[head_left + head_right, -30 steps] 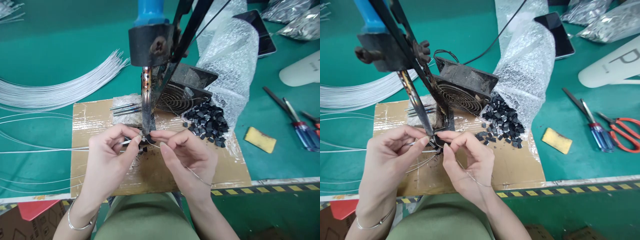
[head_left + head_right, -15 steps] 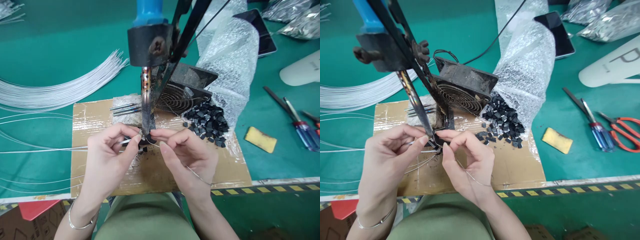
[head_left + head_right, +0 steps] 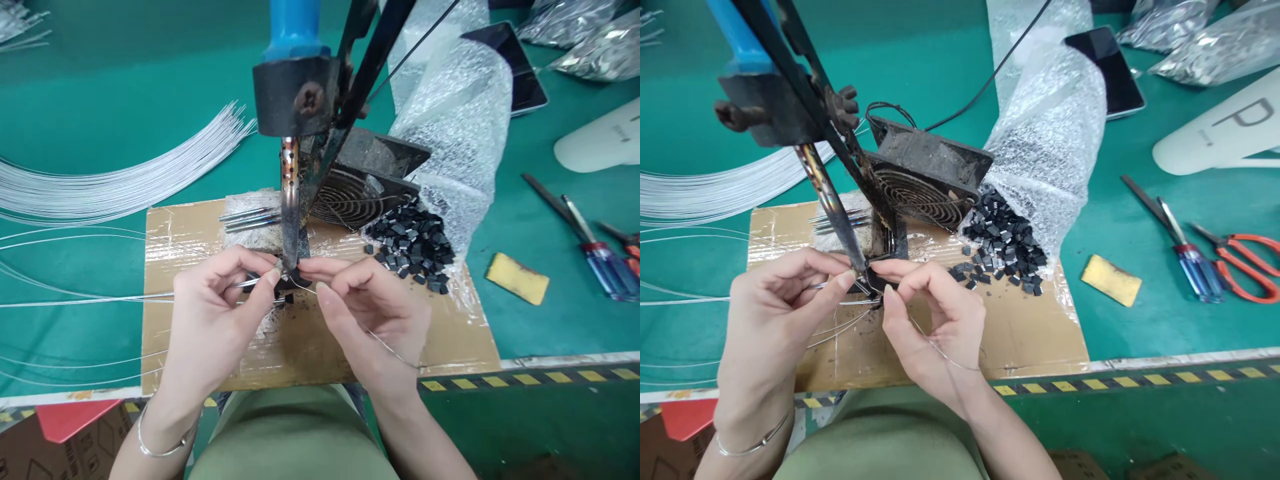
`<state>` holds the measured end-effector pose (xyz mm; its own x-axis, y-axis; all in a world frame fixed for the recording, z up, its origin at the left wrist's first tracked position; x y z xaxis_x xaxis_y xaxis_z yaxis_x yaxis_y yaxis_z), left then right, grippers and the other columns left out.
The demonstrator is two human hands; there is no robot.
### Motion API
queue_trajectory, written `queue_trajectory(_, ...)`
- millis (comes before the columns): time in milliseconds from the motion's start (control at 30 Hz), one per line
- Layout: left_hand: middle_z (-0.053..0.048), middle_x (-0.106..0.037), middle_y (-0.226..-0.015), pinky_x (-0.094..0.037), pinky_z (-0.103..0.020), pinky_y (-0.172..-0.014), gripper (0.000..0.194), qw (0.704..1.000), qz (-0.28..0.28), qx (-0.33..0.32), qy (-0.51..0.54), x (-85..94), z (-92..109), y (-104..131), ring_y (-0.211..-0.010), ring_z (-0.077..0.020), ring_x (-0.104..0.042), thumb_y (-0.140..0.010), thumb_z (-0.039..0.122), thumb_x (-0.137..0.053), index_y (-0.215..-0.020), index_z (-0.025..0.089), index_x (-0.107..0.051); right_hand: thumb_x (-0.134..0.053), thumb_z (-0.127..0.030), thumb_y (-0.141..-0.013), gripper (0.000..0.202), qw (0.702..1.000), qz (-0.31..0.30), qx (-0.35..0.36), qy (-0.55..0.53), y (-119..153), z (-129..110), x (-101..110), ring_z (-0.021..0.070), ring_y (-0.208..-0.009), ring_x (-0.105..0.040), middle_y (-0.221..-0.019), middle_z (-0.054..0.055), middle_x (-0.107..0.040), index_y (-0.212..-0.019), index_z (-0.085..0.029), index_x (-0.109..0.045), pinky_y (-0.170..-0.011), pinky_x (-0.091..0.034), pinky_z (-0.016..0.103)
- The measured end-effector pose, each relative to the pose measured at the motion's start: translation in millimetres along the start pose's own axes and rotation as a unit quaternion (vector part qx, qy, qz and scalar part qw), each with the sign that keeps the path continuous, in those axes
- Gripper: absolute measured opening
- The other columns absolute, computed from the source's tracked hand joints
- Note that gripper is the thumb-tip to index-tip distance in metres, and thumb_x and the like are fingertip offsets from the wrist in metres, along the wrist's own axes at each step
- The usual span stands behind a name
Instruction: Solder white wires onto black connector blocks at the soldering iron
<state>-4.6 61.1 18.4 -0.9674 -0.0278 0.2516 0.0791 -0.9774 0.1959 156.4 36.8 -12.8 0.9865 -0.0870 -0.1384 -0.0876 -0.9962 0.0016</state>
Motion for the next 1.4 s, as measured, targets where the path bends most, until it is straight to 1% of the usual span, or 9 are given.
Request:
queue_trajectory(200, 0.0, -0.076, -0.081, -0.046, -0.017, -0.057, 0.01, 1.0, 0.007, 0.002, -0.013, 1.5, 1.5, 0.7, -0.069, -0.0096, -0.065, -0.085, 0.013, -0.076, -0.077, 0.02, -0.076, -0.069, -0.016, -0.095, 0.018, 1.0, 0.007, 0.001, 0.018, 0.4, -0.7, 0.4, 0.0222, -0.108, -0.077, -0.113, 0.005, -0.081, -0.082, -0.025, -0.061, -0.1, -0.061, 0.04)
queue_trajectory(300, -0.001, -0.077, -0.083, -0.046, -0.018, -0.057, 0.009, 1.0, 0.004, 0.002, -0.008, 1.6, 1.2, 0.6, -0.068, -0.0102, -0.065, -0.084, 0.014, -0.077, -0.078, 0.019, -0.076, -0.07, -0.016, -0.095, 0.018, 1.0, 0.01, -0.001, 0.011, 0.1, -0.4, -0.3, 0.0207, -0.107, -0.077, -0.113, 0.003, -0.081, -0.082, -0.025, -0.061, -0.1, -0.061, 0.038)
queue_trajectory(400, 0.0, -0.075, -0.079, -0.045, -0.018, -0.056, 0.01, 1.0, 0.004, -0.003, -0.01, 1.1, 1.0, 0.6, -0.066, -0.0092, -0.063, -0.084, 0.014, -0.077, -0.077, 0.02, -0.075, -0.07, -0.015, -0.095, 0.019, 1.0, 0.008, -0.004, 0.005, -0.1, -0.1, -1.2, 0.0185, -0.107, -0.077, -0.113, 0.002, -0.081, -0.081, -0.025, -0.062, -0.1, -0.06, 0.034)
queue_trajectory(567, 0.001, -0.074, -0.079, -0.045, -0.016, -0.055, 0.011, 1.0, 0.012, -0.008, -0.013, 0.3, 1.9, 1.0, -0.065, -0.008, -0.063, -0.084, 0.012, -0.076, -0.076, 0.02, -0.075, -0.07, -0.016, -0.095, 0.017, 1.0, 0.015, 0.001, 0.007, 0.3, 0.3, -1.6, 0.0201, -0.106, -0.077, -0.111, 0.003, -0.082, -0.082, -0.024, -0.062, -0.098, -0.061, 0.036)
queue_trajectory(700, -0.001, -0.077, -0.082, -0.05, -0.018, -0.06, 0.01, 1.0, 0.017, 0.0, -0.004, -0.2, 2.5, 1.3, -0.071, -0.0108, -0.068, -0.082, 0.012, -0.077, -0.076, 0.02, -0.075, -0.07, -0.017, -0.095, 0.017, 1.0, 0.013, 0.002, 0.012, 0.5, 0.7, -1.1, 0.0208, -0.107, -0.077, -0.112, 0.004, -0.081, -0.083, -0.025, -0.062, -0.1, -0.061, 0.038)
queue_trajectory(867, -0.002, -0.077, -0.085, -0.055, -0.019, -0.066, 0.009, 1.0, 0.016, 0.004, 0.004, -0.9, 1.3, 1.1, -0.075, -0.0123, -0.071, -0.082, 0.013, -0.078, -0.077, 0.02, -0.076, -0.07, -0.016, -0.095, 0.017, 1.0, 0.009, 0.009, 0.004, 0.8, 0.2, -0.5, 0.0195, -0.108, -0.077, -0.113, 0.003, -0.081, -0.083, -0.025, -0.062, -0.099, -0.061, 0.036)
queue_trajectory(1100, -0.002, -0.076, -0.08, -0.052, -0.017, -0.059, 0.008, 1.0, 0.012, 0.003, -0.013, -0.8, -1.3, -1.0, -0.07, -0.0115, -0.069, -0.082, 0.013, -0.077, -0.076, 0.019, -0.076, -0.069, -0.016, -0.095, 0.018, 1.0, 0.015, 0.009, 0.02, 0.1, 0.2, -1.1, 0.0212, -0.106, -0.077, -0.11, 0.004, -0.082, -0.081, -0.025, -0.061, -0.098, -0.062, 0.038)
queue_trajectory(1267, -0.001, -0.076, -0.08, -0.051, -0.016, -0.06, 0.009, 1.0, 0.006, 0.001, -0.004, -1.0, 0.3, -0.9, -0.07, -0.0105, -0.069, -0.081, 0.011, -0.077, -0.076, 0.019, -0.075, -0.069, -0.014, -0.094, 0.018, 0.999, 0.016, 0.012, 0.025, -0.1, 0.3, -1.8, 0.0197, -0.105, -0.078, -0.11, 0.004, -0.082, -0.081, -0.025, -0.061, -0.095, -0.061, 0.035)
queue_trajectory(1400, -0.001, -0.075, -0.078, -0.053, -0.017, -0.062, 0.01, 1.0, 0.005, -0.003, 0.003, -1.1, 2.5, -0.1, -0.07, -0.011, -0.069, -0.081, 0.012, -0.078, -0.075, 0.019, -0.075, -0.069, -0.014, -0.094, 0.018, 0.999, 0.012, 0.022, 0.037, 0.2, -0.7, -1.3, 0.0209, -0.104, -0.078, -0.11, 0.004, -0.082, -0.082, -0.025, -0.061, -0.094, -0.061, 0.037)
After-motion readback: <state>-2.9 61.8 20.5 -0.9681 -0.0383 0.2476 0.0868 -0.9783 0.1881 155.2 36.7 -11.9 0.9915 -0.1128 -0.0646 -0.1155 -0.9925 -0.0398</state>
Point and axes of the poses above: each hand's wrist, its own y-axis away from the middle knuckle, its own x-axis out of the back of the hand, z = x × y, the point moved 2 cm from there along -y, towards the middle knuckle
